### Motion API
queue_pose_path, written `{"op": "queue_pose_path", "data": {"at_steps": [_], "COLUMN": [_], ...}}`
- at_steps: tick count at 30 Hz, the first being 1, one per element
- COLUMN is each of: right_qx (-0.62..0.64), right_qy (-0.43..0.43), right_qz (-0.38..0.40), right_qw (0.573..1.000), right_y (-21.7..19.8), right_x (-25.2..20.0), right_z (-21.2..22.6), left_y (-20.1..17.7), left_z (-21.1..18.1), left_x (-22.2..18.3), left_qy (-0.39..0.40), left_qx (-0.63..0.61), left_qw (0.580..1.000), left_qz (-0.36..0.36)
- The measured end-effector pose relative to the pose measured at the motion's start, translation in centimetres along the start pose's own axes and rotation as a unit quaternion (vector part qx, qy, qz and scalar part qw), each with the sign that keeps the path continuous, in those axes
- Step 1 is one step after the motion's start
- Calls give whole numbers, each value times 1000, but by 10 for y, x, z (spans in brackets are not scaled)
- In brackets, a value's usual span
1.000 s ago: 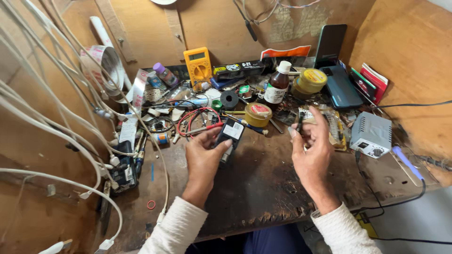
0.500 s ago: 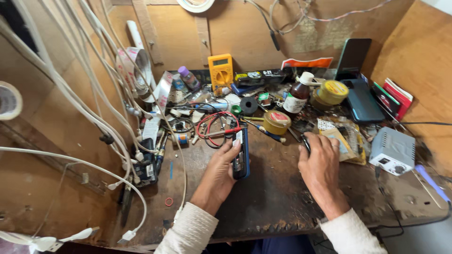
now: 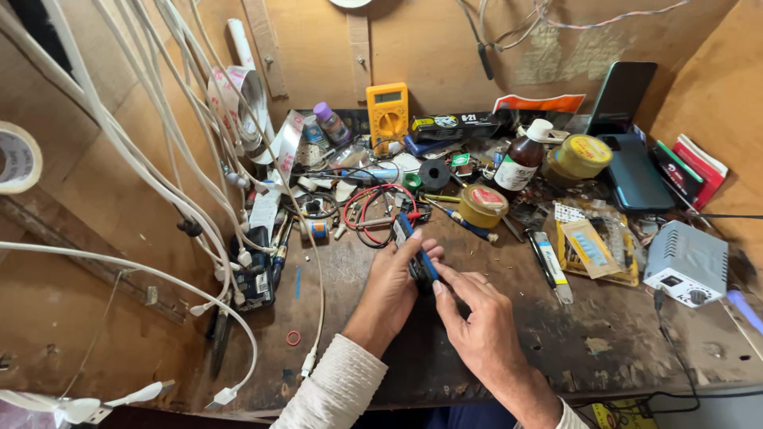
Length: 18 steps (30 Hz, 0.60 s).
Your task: The person disassembles a mobile phone using a screwdriver and a plastic pry tool, removes internal components, and places them into a blue phone casing.
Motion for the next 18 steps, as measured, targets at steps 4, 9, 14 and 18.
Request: {"op": "queue_pose_path", "data": {"at_steps": [4,9,14,18], "right_qx": [-2,-2,2,40], "right_qy": [39,30,10,0], "right_qz": [10,17,35,49], "right_qw": [999,999,999,998], "right_y": [3,4,7,12], "right_x": [-1,0,1,1], "right_z": [-11,-15,-14,-17], "left_y": [6,9,13,10], "left_z": [-7,-16,-26,-23], "left_x": [-3,-12,-12,-7], "left_qy": [31,37,96,96], "left_qx": [33,56,74,79], "left_qw": [999,997,993,992], "left_qz": [3,-33,-10,6]}}
Point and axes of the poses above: each hand's wrist, its own x-axis towards the middle knuckle, its own y-axis out of the palm, z = x × y, the point moved 10 cm from there along x, towards the middle knuckle, and after that the axes turned 10 degrees about x, right-handed, at the moved point
